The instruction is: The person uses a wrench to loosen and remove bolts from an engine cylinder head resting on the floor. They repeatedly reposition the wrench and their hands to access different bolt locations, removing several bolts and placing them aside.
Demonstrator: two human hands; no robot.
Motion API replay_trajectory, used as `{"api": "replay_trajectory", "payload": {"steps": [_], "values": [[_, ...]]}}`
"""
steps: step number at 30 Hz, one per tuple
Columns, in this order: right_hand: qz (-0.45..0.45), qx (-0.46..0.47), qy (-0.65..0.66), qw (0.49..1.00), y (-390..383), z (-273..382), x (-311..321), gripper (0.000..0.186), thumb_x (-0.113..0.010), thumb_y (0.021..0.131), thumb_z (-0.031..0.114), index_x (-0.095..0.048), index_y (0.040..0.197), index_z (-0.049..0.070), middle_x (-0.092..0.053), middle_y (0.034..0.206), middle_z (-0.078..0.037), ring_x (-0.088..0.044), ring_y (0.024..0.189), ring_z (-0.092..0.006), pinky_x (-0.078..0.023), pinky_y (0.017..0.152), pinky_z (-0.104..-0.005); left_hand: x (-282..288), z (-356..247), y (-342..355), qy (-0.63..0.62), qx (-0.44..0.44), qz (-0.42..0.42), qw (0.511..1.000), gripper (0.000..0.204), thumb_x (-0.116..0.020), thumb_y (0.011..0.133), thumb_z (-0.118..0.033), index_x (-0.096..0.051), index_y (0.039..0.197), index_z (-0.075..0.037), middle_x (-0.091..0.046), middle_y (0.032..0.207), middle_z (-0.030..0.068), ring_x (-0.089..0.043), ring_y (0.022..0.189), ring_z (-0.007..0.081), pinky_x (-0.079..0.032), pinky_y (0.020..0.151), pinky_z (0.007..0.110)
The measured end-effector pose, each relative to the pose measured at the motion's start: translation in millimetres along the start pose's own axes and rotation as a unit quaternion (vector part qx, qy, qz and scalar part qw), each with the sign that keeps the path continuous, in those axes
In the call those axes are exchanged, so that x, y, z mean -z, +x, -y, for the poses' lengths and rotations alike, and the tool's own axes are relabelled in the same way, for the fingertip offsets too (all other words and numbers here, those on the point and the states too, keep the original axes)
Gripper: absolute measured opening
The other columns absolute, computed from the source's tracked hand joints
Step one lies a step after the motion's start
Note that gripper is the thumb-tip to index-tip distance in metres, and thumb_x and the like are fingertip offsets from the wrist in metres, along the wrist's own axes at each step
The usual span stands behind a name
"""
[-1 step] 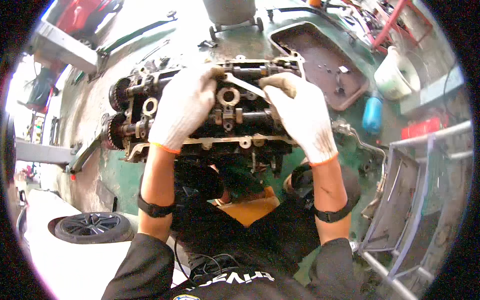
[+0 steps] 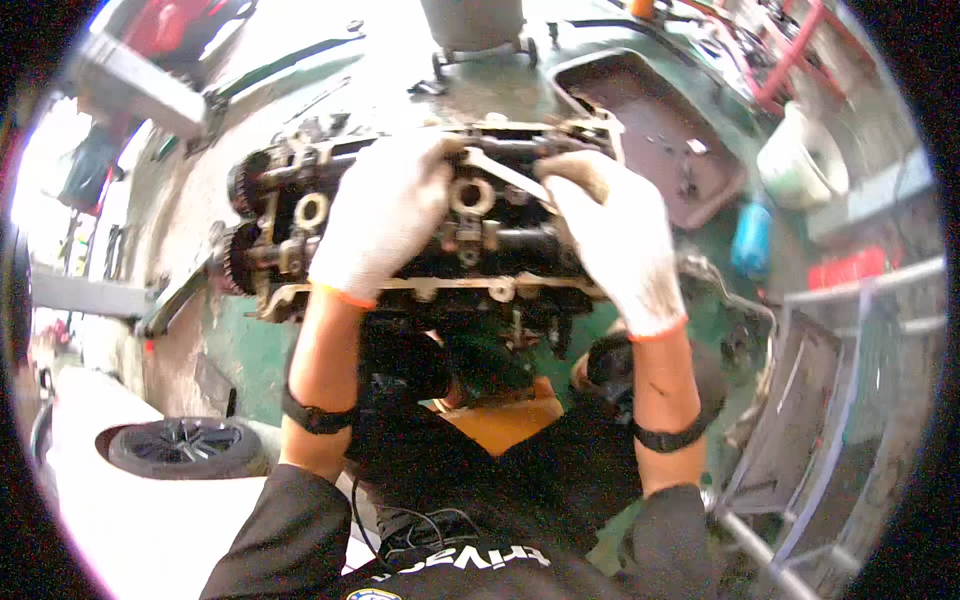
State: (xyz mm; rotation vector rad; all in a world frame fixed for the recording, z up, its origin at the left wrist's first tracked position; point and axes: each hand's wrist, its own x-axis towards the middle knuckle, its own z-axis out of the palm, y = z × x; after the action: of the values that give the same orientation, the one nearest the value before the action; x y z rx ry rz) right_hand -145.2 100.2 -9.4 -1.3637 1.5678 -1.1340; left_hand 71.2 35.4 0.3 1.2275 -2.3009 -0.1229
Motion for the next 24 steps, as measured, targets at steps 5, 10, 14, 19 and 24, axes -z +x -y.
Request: {"api": "replay_trajectory", "payload": {"steps": [5, 10, 14, 19, 24], "values": [[-0.026, 0.048, -0.036, 0.998, -1, -3, 1, 0.022, -0.059, 0.1, 0.006, -0.07, 0.116, -0.005, -0.074, 0.11, -0.01, -0.068, 0.101, -0.0153, -0.051, 0.094, -0.0293, -10, -6, -1, 0.041, 0.029, -0.035, 0.998, 0.017, -0.062, 0.085, -0.018, -0.07, 0.081, -0.003, -0.069, 0.076, 0.0199, -0.07, 0.075, 0.0376, -0.057, 0.073, 0.048], [0.029, 0.009, -0.045, 0.999, 1, -4, 0, 0.023, -0.057, 0.101, 0.004, -0.066, 0.118, -0.008, -0.073, 0.114, -0.014, -0.066, 0.105, -0.0176, -0.048, 0.099, -0.0299, -18, -14, -2, 0.034, 0.052, -0.046, 0.997, 0.017, -0.062, 0.087, -0.016, -0.07, 0.096, -0.003, -0.068, 0.101, 0.017, -0.062, 0.106, 0.0326, -0.045, 0.099, 0.042], [0.073, -0.03, -0.055, 0.995, -8, -1, -3, 0.041, -0.065, 0.092, 0.001, -0.06, 0.132, -0.01, -0.07, 0.116, -0.014, -0.064, 0.107, -0.0174, -0.048, 0.097, -0.0287, -24, -21, 3, 0.071, 0.112, 0.082, 0.988, 0.033, -0.074, 0.08, -0.021, -0.073, 0.106, -0.002, -0.067, 0.115, 0.0177, -0.059, 0.118, 0.031, -0.043, 0.105, 0.042], [0.144, 0.027, 0.05, 0.988, -21, 3, -19, 0.063, -0.061, 0.085, -0.01, -0.047, 0.147, -0.011, -0.057, 0.142, -0.019, -0.059, 0.124, -0.0207, -0.044, 0.108, -0.0321, -32, -21, 7, 0.05, 0.115, 0.07, 0.99, 0.027, -0.067, 0.086, -0.021, -0.077, 0.104, -0.004, -0.07, 0.114, 0.0171, -0.064, 0.114, 0.0295, -0.048, 0.099, 0.04], [0.153, -0.081, 0.05, 0.984, -28, 13, -35, 0.057, -0.063, 0.092, 0.002, -0.048, 0.147, -0.008, -0.063, 0.13, -0.015, -0.062, 0.11, -0.0169, -0.05, 0.096, -0.0284, -24, -23, 6, 0.032, 0.109, 0.073, 0.991, 0.03, -0.066, 0.086, -0.021, -0.073, 0.108, -0.001, -0.07, 0.114, 0.0169, -0.065, 0.113, 0.0293, -0.049, 0.098, 0.041]]}}
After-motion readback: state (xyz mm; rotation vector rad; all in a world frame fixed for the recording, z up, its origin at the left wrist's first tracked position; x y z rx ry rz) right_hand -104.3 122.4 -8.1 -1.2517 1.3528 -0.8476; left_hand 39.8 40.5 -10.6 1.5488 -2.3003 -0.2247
